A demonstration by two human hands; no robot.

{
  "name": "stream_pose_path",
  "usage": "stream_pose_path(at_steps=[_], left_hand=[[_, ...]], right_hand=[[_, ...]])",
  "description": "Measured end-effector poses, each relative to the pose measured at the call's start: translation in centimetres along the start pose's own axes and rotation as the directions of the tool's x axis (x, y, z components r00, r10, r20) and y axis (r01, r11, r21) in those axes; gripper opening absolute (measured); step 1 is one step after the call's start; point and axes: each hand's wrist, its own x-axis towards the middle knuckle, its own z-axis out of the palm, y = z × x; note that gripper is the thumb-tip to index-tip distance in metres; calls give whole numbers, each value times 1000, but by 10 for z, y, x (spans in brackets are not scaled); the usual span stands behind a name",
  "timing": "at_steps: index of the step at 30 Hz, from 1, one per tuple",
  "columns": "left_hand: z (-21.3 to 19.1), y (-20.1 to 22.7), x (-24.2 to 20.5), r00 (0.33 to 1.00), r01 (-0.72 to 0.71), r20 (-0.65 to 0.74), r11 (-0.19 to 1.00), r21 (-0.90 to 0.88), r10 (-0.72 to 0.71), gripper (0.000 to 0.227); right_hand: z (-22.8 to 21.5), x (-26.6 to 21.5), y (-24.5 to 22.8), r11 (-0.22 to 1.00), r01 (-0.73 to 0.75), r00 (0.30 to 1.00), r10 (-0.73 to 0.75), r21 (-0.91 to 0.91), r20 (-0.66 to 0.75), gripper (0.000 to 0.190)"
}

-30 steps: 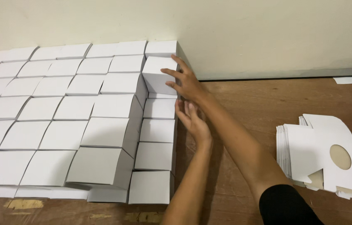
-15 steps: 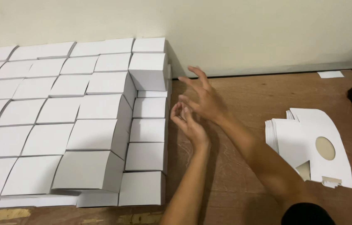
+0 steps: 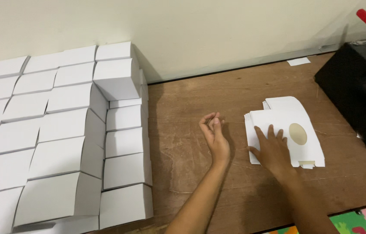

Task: The person assembles small white cardboard boxes by hand. They fold the pre-cut flaps and tuck them into slots to form the box shape, then place the finished boxes onto a growing stack on the left side of the table.

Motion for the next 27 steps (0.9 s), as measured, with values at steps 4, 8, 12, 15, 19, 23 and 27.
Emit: stream_pose_path(at_steps=[4, 8, 12, 15, 19, 23, 27], left_hand=[[-2, -13, -2, 1000, -2, 23, 1000, 0, 2, 20], [-3, -14, -1, 999, -7, 52, 999, 40, 5, 18], [-2, -14, -1, 996, 4, 84, 995, 95, -12, 20], [2, -9, -3, 994, -10, 107, 996, 88, 0, 20], [4, 11, -3, 981, -51, 193, 993, 103, 30, 25], [11, 37, 5, 956, -36, 291, 960, 276, -48, 58], [2, 58, 23, 941, 4, 331, 978, 206, -74, 60]], right_hand=[[-23, -21, -5, 997, 2, 1000, 0, 81, -19, 66], [-37, -30, -3, 990, 18, 1000, -20, 141, 11, 57], [-49, -35, 6, 915, 35, 998, -14, 401, -57, 50], [-81, -48, 5, 889, 112, 947, 39, 444, -318, 48], [-68, -50, 24, 839, 187, 761, 205, 511, -616, 47], [-82, -44, 11, 492, 654, 479, 318, 574, -818, 44], [-94, -36, -10, 208, 717, 615, 260, 665, -744, 51]])
